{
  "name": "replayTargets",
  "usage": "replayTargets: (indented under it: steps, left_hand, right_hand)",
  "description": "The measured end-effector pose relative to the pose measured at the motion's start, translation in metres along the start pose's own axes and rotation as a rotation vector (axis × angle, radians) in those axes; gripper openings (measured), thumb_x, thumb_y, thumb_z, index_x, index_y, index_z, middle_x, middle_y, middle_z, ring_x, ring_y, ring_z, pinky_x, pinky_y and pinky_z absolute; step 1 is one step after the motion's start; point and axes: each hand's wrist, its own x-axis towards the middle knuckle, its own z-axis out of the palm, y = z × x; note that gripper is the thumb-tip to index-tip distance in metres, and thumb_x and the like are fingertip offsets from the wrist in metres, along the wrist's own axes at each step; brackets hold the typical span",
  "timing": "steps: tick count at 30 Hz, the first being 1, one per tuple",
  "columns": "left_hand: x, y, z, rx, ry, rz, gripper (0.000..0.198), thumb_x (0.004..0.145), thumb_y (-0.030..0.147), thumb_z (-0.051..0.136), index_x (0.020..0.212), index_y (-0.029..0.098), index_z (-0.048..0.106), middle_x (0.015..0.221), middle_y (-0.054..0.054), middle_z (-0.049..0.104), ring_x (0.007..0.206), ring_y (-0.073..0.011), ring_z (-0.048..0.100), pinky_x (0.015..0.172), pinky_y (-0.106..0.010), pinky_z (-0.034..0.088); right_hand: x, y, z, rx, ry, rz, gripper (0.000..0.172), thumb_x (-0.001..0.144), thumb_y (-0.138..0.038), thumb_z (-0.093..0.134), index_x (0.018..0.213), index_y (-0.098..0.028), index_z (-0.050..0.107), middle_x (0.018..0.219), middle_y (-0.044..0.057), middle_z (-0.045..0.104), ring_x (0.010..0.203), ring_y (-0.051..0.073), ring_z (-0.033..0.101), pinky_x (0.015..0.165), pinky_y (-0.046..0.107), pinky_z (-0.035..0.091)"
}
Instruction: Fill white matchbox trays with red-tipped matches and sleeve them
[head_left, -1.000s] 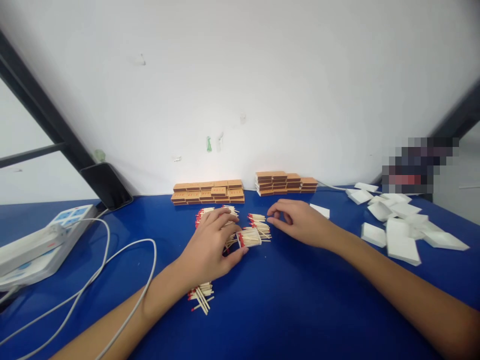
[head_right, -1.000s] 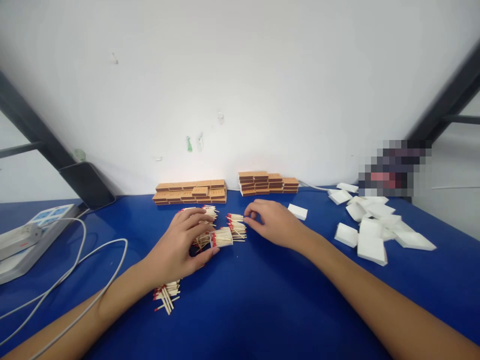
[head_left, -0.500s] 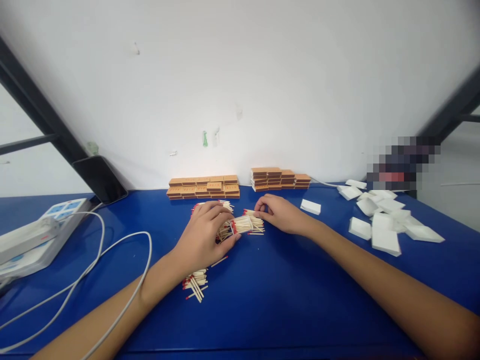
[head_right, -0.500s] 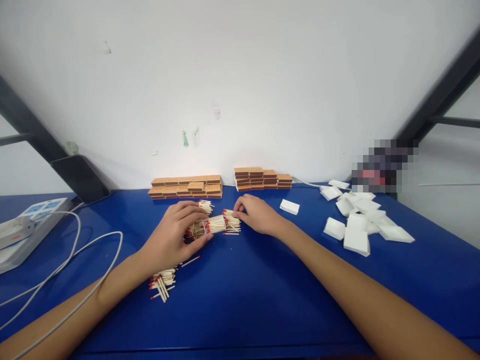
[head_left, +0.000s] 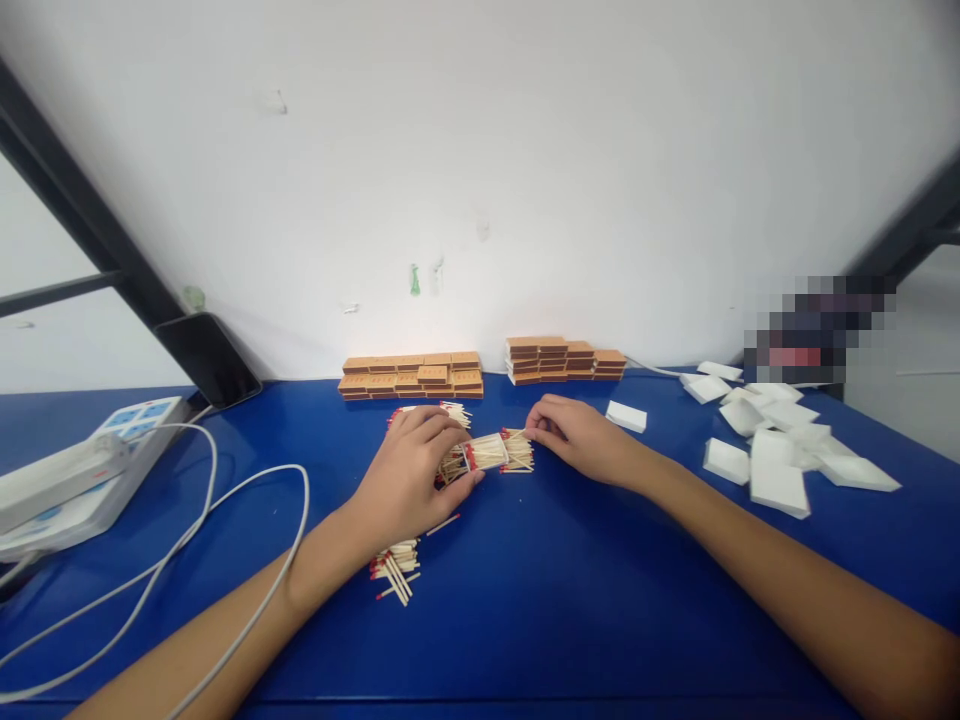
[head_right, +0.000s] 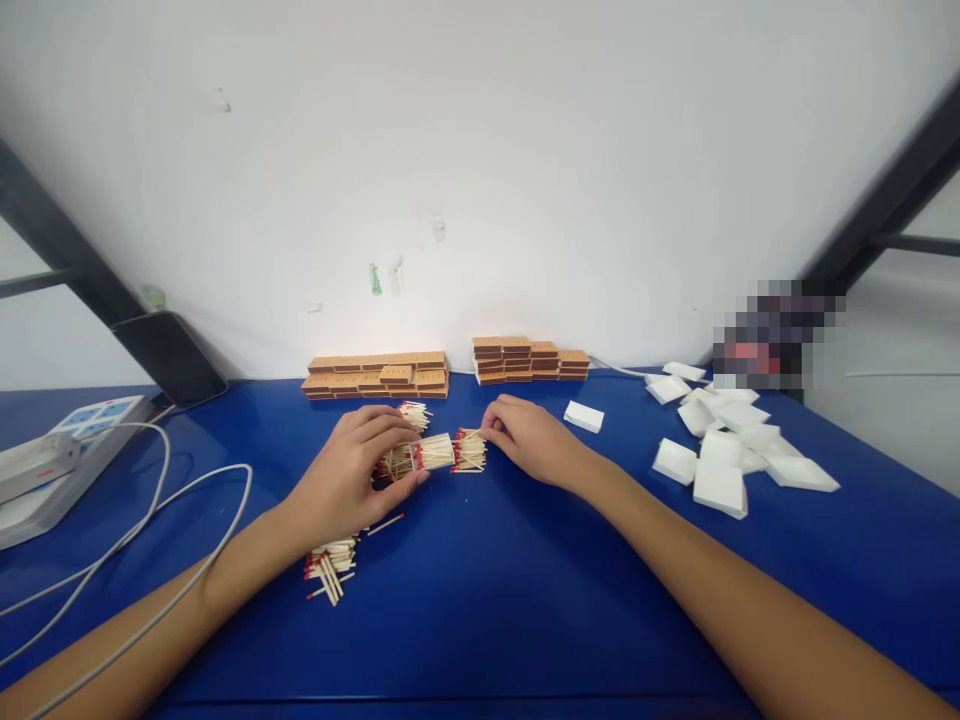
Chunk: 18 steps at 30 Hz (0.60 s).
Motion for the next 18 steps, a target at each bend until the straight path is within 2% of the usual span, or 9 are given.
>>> replayTargets:
  steps: [6,9,12,16,18]
  left_hand:
    - [-0.003,0.008,0.0,-0.098,-0.129,0.063,0.03,0.09,0.038,0.078,0.114,0.022,0.073,0.12,-0.008,0.073,0.128,-0.0321,0.058,0.112,-0.052,0.046]
    - [-0.006,0.008,0.004,-0.102,-0.152,0.052,0.031,0.09,0.039,0.079,0.115,0.021,0.073,0.121,-0.008,0.072,0.128,-0.0323,0.058,0.113,-0.052,0.047]
    - [-0.007,0.003,0.009,-0.079,-0.165,0.045,0.032,0.09,0.04,0.08,0.114,0.021,0.073,0.121,-0.009,0.072,0.128,-0.034,0.057,0.111,-0.054,0.047]
    - [-0.004,0.005,0.005,-0.061,-0.109,0.03,0.043,0.091,0.05,0.078,0.119,0.018,0.07,0.121,-0.013,0.07,0.126,-0.035,0.056,0.109,-0.055,0.047]
    - [-0.005,0.022,-0.005,-0.069,-0.045,-0.021,0.032,0.098,0.044,0.069,0.117,0.018,0.069,0.113,-0.013,0.069,0.114,-0.033,0.059,0.103,-0.056,0.048]
  right_hand:
    - [-0.006,-0.005,-0.009,0.007,0.028,-0.057,0.019,0.105,-0.03,0.048,0.095,-0.022,0.062,0.095,0.006,0.065,0.083,0.02,0.06,0.075,0.034,0.046]
    - [-0.008,-0.01,-0.014,0.009,0.039,-0.063,0.017,0.104,-0.026,0.048,0.093,-0.022,0.061,0.096,0.006,0.066,0.084,0.02,0.06,0.075,0.034,0.046]
    - [-0.01,-0.02,-0.018,0.05,0.046,-0.028,0.02,0.103,-0.032,0.051,0.091,-0.023,0.064,0.09,0.005,0.066,0.079,0.02,0.059,0.072,0.034,0.045]
    - [-0.013,-0.034,-0.019,0.19,0.004,0.034,0.027,0.102,-0.045,0.056,0.091,-0.023,0.068,0.081,0.002,0.065,0.071,0.018,0.056,0.064,0.032,0.043]
    - [-0.014,-0.04,-0.016,0.233,-0.007,0.034,0.029,0.102,-0.048,0.057,0.092,-0.023,0.069,0.082,0.002,0.065,0.071,0.017,0.055,0.064,0.032,0.042]
